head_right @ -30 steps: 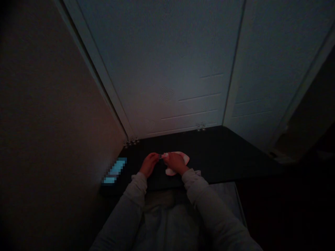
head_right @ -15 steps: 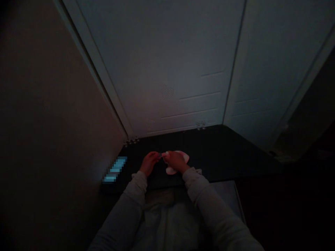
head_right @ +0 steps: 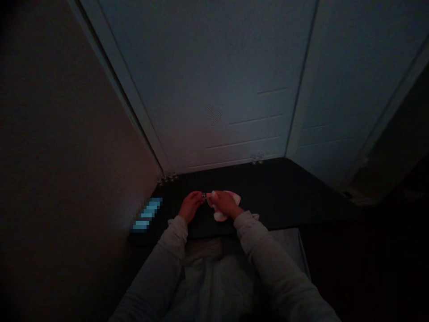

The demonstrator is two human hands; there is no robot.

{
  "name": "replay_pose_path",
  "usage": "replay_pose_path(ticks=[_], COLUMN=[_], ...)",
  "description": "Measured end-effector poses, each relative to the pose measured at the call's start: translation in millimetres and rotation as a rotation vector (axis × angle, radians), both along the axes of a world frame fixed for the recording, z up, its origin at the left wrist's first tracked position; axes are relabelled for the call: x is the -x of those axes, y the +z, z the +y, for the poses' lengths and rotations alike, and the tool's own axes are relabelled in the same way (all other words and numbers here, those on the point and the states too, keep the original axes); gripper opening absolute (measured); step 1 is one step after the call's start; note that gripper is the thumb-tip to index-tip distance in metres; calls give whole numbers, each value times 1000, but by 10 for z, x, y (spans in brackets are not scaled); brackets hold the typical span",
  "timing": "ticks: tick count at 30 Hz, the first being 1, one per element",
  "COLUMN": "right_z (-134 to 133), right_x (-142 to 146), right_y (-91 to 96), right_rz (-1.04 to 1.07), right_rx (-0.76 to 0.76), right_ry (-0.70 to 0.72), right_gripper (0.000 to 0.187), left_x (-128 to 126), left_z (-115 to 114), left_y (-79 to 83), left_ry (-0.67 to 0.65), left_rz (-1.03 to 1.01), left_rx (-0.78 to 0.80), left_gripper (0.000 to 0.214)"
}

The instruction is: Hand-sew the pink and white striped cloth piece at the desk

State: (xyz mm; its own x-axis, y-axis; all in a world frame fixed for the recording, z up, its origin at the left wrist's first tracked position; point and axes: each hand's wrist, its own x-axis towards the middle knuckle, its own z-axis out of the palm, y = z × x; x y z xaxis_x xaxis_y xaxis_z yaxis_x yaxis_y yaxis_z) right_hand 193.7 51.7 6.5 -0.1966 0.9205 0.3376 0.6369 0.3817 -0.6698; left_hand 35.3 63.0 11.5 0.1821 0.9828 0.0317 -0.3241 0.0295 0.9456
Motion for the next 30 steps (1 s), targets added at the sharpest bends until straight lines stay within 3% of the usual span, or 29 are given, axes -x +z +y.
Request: replay_pose_path(ticks=[14,26,30], right_z=[3,-40,-50], right_x=[13,-5,6], right_y=[11,25,46], right_rz=[64,87,66], right_rx=[90,96,93], right_ry=[-32,98,66], right_gripper=[28,51,53], left_x=[-6,-6,-3], left_z=[-2,4,5], left_y=[1,13,9], left_ry=[-6,15,13], left_rz=[-3,-3,-17], left_rx=[-6,7,0], left_gripper=[24,24,24])
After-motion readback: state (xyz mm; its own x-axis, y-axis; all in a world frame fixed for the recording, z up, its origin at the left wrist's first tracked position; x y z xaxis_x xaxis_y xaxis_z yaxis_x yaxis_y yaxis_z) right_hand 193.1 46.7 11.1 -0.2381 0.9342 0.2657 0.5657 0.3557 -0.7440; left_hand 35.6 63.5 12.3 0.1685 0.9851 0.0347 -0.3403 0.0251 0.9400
